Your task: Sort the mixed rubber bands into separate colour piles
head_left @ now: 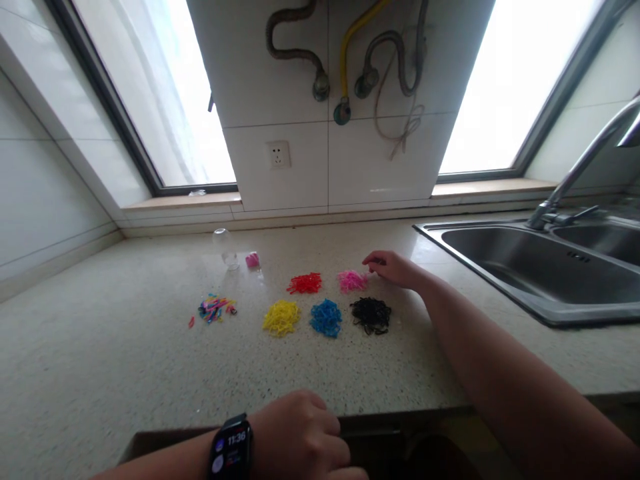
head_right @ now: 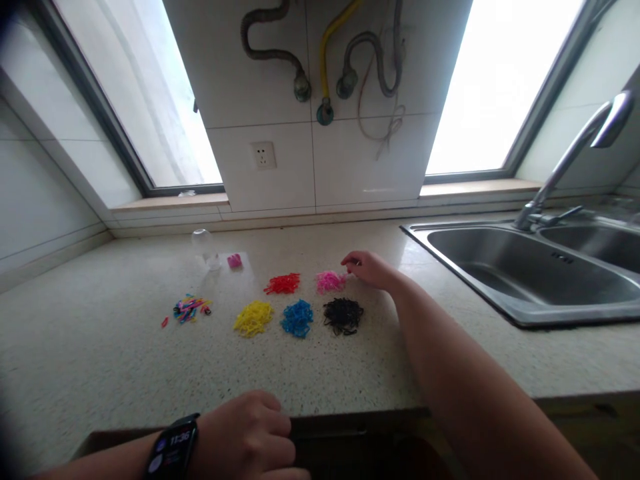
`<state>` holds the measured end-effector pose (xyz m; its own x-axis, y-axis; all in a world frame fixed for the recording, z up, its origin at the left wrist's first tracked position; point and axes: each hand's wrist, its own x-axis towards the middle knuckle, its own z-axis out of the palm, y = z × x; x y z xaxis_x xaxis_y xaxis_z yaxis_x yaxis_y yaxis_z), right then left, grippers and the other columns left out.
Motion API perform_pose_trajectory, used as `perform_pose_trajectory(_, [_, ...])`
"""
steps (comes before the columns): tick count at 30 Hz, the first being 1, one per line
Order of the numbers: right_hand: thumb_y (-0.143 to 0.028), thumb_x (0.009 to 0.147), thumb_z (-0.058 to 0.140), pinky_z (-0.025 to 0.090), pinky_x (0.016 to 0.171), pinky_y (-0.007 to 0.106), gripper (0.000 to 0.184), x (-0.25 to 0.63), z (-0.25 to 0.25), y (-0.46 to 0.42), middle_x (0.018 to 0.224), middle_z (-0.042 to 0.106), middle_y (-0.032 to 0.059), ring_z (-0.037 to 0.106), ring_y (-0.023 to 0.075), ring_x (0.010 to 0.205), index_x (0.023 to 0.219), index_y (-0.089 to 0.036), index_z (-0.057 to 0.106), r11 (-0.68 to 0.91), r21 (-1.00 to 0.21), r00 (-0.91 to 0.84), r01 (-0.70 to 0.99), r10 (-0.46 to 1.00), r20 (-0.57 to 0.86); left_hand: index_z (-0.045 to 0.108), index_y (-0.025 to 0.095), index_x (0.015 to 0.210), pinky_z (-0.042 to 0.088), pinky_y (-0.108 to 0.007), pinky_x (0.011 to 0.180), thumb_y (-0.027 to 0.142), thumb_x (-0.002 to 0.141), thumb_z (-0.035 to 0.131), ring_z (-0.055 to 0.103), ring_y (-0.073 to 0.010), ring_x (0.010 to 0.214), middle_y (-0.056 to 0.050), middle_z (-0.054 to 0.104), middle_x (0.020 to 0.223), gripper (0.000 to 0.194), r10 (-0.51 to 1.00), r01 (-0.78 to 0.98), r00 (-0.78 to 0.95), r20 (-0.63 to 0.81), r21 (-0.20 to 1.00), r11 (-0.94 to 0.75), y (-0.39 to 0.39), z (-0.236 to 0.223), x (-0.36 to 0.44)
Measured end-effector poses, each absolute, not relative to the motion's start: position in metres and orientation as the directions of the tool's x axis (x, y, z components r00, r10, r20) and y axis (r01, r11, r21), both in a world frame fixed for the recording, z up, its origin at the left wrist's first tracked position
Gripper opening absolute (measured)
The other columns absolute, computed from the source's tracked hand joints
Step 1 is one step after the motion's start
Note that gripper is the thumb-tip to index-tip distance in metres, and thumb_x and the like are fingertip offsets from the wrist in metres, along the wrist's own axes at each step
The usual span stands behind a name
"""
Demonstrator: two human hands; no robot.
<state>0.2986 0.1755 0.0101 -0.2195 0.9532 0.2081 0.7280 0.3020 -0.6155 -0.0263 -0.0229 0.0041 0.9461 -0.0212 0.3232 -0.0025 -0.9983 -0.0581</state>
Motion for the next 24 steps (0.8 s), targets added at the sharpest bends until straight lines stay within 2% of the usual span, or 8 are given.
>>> perform_pose_trajectory(4, [-0.029, 0.087, 0.055, 0.045, 0.063, 0.027, 0.026, 0.268, 0.029, 0.164, 0.084, 0.072, 0.0071, 0.062, 0.0156, 0.070, 0.103, -0.017, 0.072, 0.339, -0.653, -0.241, 0.677, 0.941, 0.239, 0.056, 0.021, 0.082, 0.031, -0.029, 0.044, 0.023, 0.095, 0.058, 0.048, -0.0113, 0.052, 0.006, 0.052, 0.056, 0.014, -0.048, -0.037, 0.947, 0.317, -0.039, -0.999, -0.019, -0.001, -0.029])
perform_pose_trajectory(6, [-0.029, 0.087, 0.054, 0.044, 0.062, 0.026, 0.026, 0.243, 0.041, 0.158, 0.083, 0.072, 0.0065, 0.060, 0.0151, 0.068, 0.102, -0.017, 0.073, 0.394, -0.641, -0.304, 0.659, 0.919, 0.252, 0.055, 0.021, 0.079, 0.032, -0.029, 0.044, 0.022, 0.095, 0.058, 0.047, -0.0113, 0.053, 0.006, 0.053, 0.058, 0.016, -0.058, -0.051, 0.945, 0.322, -0.030, -0.998, -0.018, -0.003, -0.030])
perform_pose_trajectory(12, [-0.022, 0.085, 0.059, 0.042, 0.063, 0.025, 0.021, 0.149, 0.072, 0.145, 0.078, 0.073, 0.0038, 0.061, 0.0137, 0.066, 0.097, -0.018, 0.075, 0.606, -0.529, -0.604, 0.594, 0.771, 0.204, 0.058, 0.020, 0.089, 0.032, -0.029, 0.045, 0.021, 0.096, 0.056, 0.046, -0.0122, 0.056, 0.005, 0.054, 0.061, 0.008, -0.065, -0.072, 0.935, 0.348, 0.006, -0.997, -0.015, -0.008, -0.031])
perform_pose_trajectory(16, [-0.018, 0.082, 0.061, 0.043, 0.068, 0.025, 0.023, 0.084, 0.073, 0.151, 0.089, 0.076, 0.0055, 0.064, 0.0153, 0.074, 0.100, -0.018, 0.076, 0.748, -0.400, -0.758, 0.529, 0.629, 0.172, 0.059, 0.020, 0.095, 0.031, -0.029, 0.044, 0.022, 0.097, 0.055, 0.047, -0.0122, 0.057, 0.004, 0.055, 0.062, 0.005, -0.054, -0.071, 0.934, 0.354, 0.035, -0.997, -0.015, -0.010, -0.032])
perform_pose_trajectory(21, [-0.018, 0.085, 0.059, 0.044, 0.072, 0.025, 0.024, 0.019, 0.054, 0.162, 0.100, 0.077, 0.0098, 0.069, 0.0192, 0.086, 0.101, -0.015, 0.077, 0.765, -0.322, -0.788, 0.558, 0.610, 0.084, 0.060, 0.022, 0.105, 0.032, -0.029, 0.047, 0.026, 0.097, 0.056, 0.050, -0.0129, 0.059, 0.003, 0.056, 0.065, 0.010, -0.049, -0.071, 0.945, 0.322, 0.057, -0.996, -0.014, -0.012, -0.033])
perform_pose_trajectory(24, [-0.022, 0.086, 0.059, 0.045, 0.072, 0.025, 0.025, -0.006, 0.042, 0.166, 0.102, 0.076, 0.0110, 0.070, 0.0213, 0.090, 0.104, -0.016, 0.076, 0.754, -0.221, -0.765, 0.618, 0.642, 0.053, 0.060, 0.023, 0.107, 0.033, -0.028, 0.047, 0.028, 0.098, 0.055, 0.051, -0.0128, 0.059, 0.003, 0.056, 0.066, 0.012, -0.048, -0.074, 0.948, 0.315, 0.071, -0.995, -0.013, -0.014, -0.033])
